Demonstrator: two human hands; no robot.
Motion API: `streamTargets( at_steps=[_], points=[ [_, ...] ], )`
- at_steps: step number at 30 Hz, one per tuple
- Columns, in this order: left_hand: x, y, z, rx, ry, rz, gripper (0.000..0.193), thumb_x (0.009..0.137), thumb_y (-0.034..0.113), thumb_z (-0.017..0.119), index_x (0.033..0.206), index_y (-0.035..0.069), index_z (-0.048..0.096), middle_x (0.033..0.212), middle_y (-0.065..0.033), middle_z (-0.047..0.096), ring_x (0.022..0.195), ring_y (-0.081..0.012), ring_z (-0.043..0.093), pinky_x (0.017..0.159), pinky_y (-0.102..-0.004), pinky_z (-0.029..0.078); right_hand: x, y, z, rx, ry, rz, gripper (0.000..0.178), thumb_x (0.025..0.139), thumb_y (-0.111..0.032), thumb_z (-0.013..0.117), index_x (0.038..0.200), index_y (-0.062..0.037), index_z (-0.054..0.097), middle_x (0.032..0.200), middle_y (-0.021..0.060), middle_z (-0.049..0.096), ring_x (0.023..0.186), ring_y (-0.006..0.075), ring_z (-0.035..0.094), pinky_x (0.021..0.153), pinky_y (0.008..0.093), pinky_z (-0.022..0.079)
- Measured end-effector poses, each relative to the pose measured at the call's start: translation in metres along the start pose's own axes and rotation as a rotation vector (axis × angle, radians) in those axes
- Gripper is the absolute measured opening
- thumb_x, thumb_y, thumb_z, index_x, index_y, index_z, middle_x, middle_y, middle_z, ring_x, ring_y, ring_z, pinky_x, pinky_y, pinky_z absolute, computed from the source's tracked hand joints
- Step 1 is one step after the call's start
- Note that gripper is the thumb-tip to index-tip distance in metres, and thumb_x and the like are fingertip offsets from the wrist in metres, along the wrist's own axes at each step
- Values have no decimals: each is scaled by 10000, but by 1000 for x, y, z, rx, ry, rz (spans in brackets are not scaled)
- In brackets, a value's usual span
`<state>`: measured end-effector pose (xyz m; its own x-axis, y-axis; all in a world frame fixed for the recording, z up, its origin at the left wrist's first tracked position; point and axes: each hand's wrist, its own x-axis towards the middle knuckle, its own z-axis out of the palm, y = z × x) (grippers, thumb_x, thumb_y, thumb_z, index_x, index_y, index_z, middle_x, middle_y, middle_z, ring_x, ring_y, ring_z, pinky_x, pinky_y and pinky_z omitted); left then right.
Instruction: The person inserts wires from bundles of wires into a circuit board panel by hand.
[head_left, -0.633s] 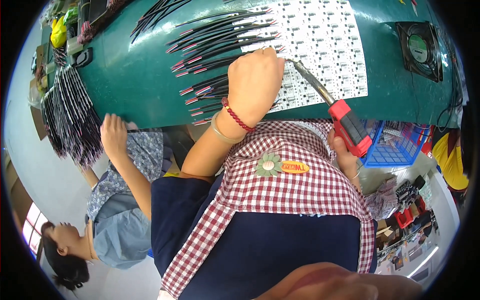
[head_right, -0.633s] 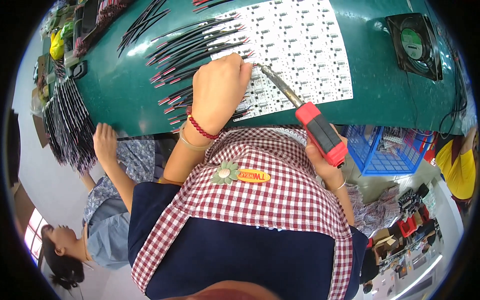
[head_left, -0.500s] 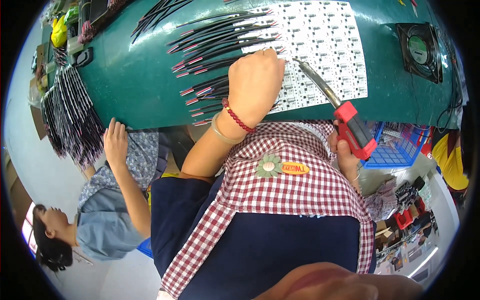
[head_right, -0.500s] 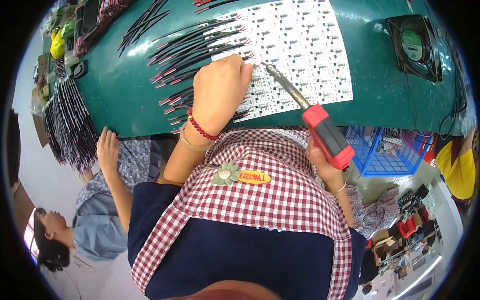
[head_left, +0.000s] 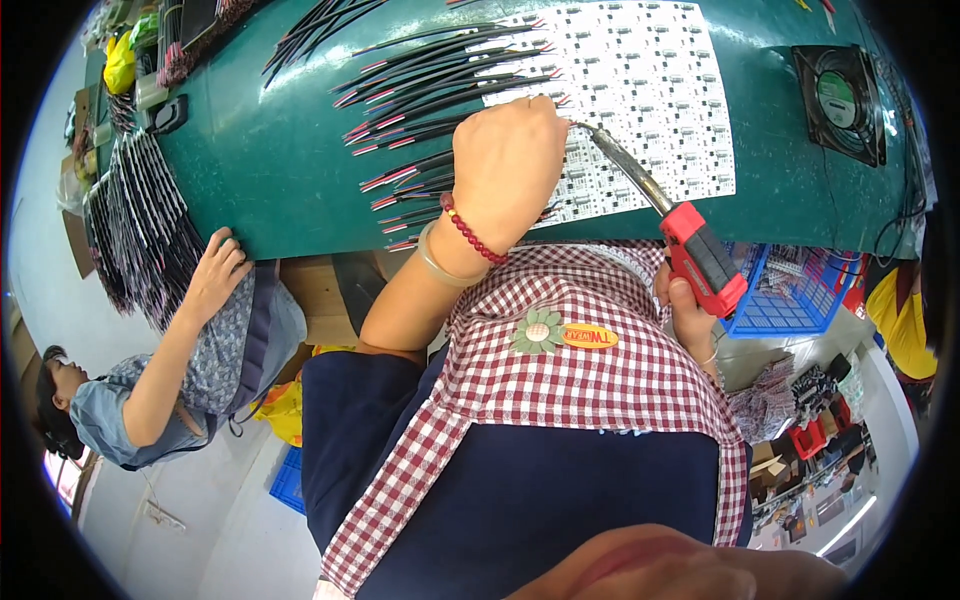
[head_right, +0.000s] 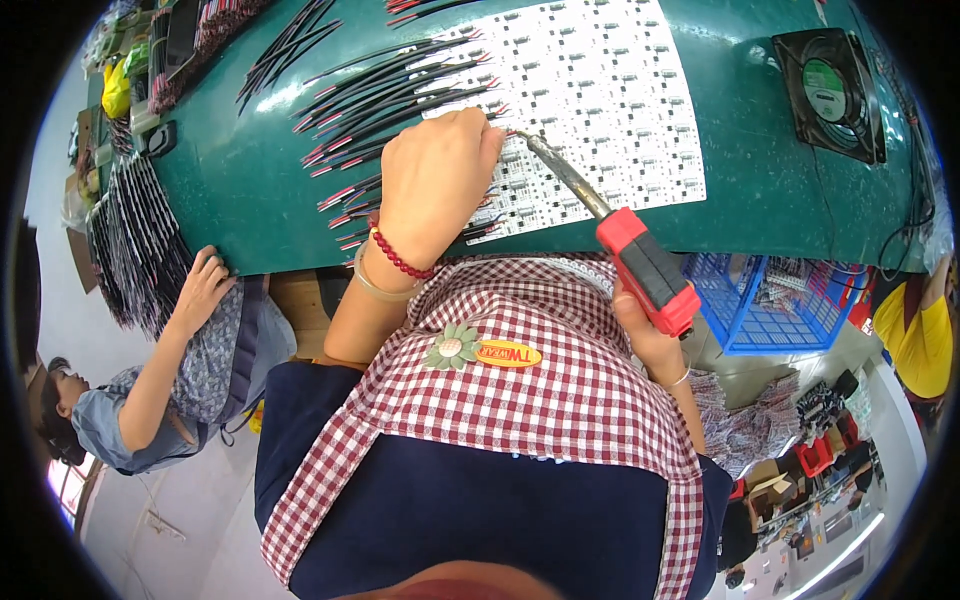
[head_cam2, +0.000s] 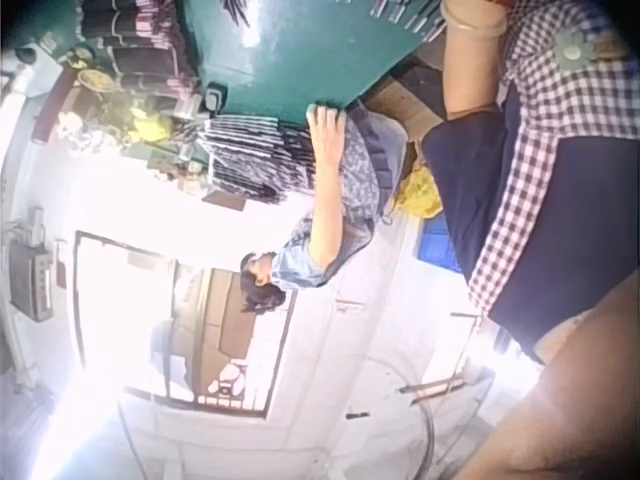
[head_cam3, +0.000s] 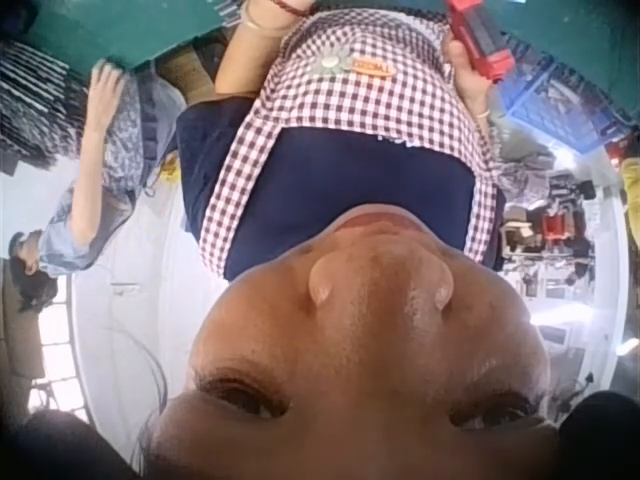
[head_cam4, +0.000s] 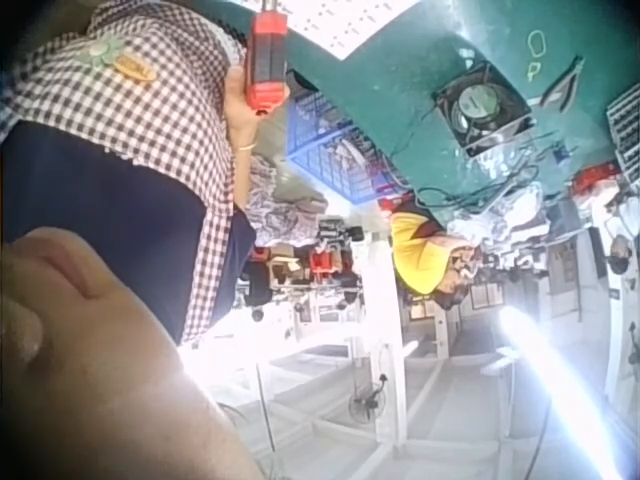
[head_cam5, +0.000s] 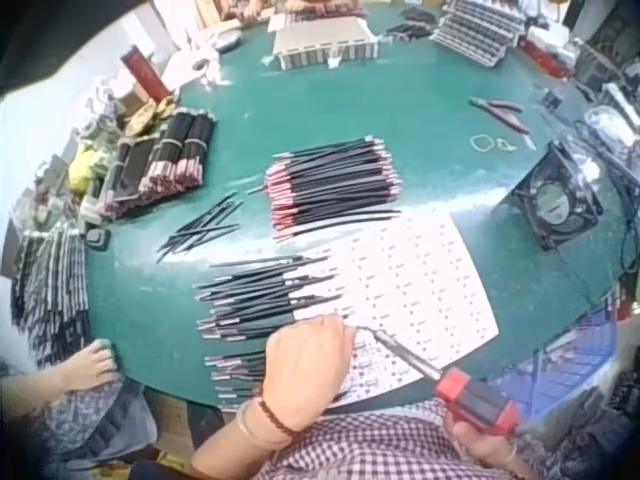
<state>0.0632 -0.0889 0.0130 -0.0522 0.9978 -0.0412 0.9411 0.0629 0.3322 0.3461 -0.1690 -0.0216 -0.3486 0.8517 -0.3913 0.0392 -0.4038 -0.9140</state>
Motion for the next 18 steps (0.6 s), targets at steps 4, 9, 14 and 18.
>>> streamTargets(
  at_steps=[4,9,14,18],
  points=[
    [2,0,-4,-10,-23,20,258,847,247,614,695,39,597,658,-136,627,607,-321,622,549,-415,491,1,-3,2,-59,1,-52,287,868,-218,674,1036,9,622,867,38,622,788,122,571,714,285,468],
    [3,-1,-6,-18,-39,25,258,844,253,620,700,40,598,662,-134,628,613,-321,622,557,-418,491,2,-13,0,215,-60,-29,304,881,-244,661,1048,4,603,817,17,599,739,118,551,678,272,455],
    [4,-4,-7,-59,-53,55,238,837,247,626,716,45,587,674,-132,621,638,-331,615,572,-427,484,-1,-9,7,96,-2,-26,273,889,-248,645,1004,-4,605,818,9,591,737,115,542,666,272,446],
    [2,-4,-6,-86,-49,50,232,835,242,622,720,45,581,703,-128,624,664,-332,615,583,-430,483,3,3,4,-45,17,-96,241,868,-243,663,923,-13,620,796,27,602,679,117,548,617,267,446]
  ],
)
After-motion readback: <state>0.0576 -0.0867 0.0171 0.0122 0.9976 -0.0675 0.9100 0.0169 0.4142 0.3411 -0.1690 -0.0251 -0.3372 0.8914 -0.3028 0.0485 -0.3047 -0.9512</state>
